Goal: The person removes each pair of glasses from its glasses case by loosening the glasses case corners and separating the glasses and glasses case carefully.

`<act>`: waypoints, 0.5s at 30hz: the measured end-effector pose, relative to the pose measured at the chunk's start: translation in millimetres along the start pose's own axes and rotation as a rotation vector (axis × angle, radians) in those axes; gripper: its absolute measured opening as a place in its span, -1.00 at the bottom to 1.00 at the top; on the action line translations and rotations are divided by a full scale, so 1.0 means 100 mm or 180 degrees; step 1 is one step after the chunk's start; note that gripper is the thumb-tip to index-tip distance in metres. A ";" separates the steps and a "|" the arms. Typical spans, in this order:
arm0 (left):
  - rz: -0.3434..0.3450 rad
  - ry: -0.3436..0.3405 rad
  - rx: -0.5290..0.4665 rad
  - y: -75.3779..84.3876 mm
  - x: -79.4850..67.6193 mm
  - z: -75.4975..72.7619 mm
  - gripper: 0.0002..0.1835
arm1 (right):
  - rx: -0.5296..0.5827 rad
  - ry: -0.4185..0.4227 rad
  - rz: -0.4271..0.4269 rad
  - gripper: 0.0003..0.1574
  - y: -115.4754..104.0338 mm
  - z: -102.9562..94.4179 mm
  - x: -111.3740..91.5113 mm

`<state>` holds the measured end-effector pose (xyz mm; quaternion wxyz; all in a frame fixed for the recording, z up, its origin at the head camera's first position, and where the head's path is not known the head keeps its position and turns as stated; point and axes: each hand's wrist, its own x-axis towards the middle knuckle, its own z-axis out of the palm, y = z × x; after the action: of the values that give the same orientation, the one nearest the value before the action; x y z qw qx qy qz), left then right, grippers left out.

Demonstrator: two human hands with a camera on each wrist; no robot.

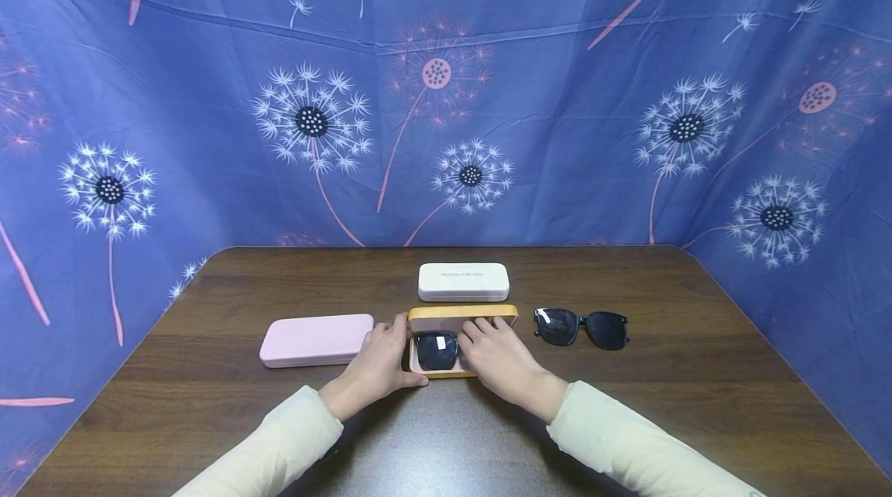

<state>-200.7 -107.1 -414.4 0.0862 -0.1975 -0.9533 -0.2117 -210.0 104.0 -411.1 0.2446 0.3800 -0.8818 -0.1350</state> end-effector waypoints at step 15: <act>-0.0053 -0.0023 -0.0008 0.02 0.00 -0.01 -0.03 | -0.0020 0.0057 0.0041 -0.73 -0.02 -0.01 0.01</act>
<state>-199.8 -106.0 -413.3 0.0807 -0.1905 -0.9549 -0.2129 -208.5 102.0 -410.5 0.2545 0.3748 -0.8816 -0.1327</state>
